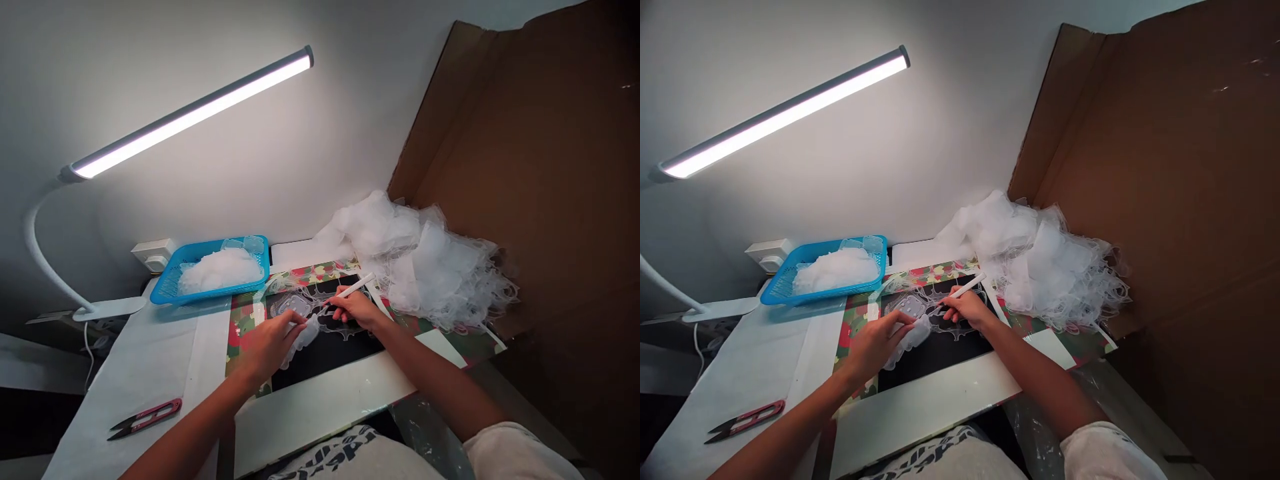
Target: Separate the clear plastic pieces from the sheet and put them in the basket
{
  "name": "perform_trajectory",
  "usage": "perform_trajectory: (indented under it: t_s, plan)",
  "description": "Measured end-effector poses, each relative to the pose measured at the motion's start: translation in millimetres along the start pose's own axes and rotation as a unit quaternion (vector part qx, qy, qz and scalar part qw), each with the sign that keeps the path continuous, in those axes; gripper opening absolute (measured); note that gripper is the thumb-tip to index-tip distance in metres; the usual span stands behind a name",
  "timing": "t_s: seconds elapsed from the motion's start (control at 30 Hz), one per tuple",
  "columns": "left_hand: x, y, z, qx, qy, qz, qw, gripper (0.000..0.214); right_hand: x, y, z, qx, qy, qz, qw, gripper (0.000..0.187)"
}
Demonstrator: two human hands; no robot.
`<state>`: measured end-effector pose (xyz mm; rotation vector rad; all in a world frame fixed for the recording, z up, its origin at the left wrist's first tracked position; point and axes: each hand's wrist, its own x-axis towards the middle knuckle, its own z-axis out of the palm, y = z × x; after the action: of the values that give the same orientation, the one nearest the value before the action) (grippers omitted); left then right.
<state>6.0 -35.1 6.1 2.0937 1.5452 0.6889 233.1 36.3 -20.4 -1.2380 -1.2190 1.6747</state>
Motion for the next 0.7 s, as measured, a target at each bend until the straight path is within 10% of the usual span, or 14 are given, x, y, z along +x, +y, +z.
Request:
perform_trajectory:
  t_s: [0.27, 0.7]
  plan:
    - [-33.6, -13.2, -18.2, -0.451, 0.049, -0.178, 0.873, 0.040, -11.8, -0.8, -40.2, -0.036, 0.086, -0.017, 0.995, 0.029]
    - [-38.2, 6.7, -25.5, -0.636, -0.023, -0.172, 0.752, 0.043, -21.4, -11.6, -47.7, -0.215, 0.177, -0.151, 0.949, 0.023]
